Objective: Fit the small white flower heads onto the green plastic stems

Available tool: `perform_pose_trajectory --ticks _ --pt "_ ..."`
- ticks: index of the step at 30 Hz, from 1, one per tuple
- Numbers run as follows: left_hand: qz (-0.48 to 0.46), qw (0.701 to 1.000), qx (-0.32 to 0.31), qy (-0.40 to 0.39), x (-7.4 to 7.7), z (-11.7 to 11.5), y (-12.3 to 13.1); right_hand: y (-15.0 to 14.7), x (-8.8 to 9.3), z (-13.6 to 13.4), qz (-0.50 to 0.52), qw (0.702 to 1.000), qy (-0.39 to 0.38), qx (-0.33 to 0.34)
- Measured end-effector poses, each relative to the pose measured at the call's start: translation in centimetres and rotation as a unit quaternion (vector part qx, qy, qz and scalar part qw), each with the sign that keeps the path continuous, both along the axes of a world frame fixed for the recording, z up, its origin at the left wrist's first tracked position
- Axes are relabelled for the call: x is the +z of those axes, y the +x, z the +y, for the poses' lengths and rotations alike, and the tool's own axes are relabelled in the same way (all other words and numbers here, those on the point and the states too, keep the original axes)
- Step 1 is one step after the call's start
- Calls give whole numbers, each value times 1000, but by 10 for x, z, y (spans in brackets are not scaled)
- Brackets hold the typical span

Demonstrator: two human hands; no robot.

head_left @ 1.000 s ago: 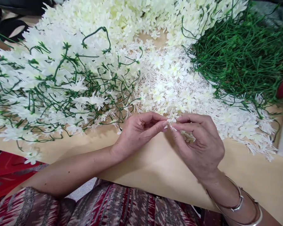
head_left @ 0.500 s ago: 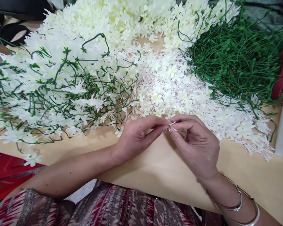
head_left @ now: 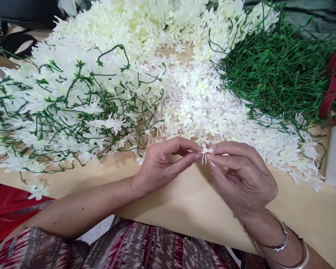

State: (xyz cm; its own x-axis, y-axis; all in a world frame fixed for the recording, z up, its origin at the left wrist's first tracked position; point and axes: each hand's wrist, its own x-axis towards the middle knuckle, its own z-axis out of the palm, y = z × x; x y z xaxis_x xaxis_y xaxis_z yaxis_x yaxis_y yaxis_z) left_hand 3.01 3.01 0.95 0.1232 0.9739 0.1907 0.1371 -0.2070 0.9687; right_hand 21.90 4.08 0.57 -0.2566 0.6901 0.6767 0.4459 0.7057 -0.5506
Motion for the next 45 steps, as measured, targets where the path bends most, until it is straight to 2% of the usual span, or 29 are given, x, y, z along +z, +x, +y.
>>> perform_pose_trajectory --ticks 4,9,11,15,19,24,33,45 --pt "-22 1000 -15 15 2 0 -1 -1 0 -2 17 1000 -5 -11" --pt "-54 998 -21 -12 1 1 -1 -5 -3 -3 74 993 -93 4" --pt "-46 999 -24 -9 1 2 -1 -6 -4 -3 79 991 -109 7" --pt "-15 998 -45 48 3 3 -2 -7 -4 -4 95 990 -102 4" --pt "15 997 -33 66 2 1 -2 -8 -5 -5 108 988 -113 -2" --pt "35 997 -32 54 3 1 -3 -6 -7 -4 103 985 -136 -6" --pt "-10 997 -75 9 -2 1 -4 2 1 0 68 988 -133 35" --pt "-17 999 -37 -10 -3 0 -4 14 -9 5 96 973 -210 3"
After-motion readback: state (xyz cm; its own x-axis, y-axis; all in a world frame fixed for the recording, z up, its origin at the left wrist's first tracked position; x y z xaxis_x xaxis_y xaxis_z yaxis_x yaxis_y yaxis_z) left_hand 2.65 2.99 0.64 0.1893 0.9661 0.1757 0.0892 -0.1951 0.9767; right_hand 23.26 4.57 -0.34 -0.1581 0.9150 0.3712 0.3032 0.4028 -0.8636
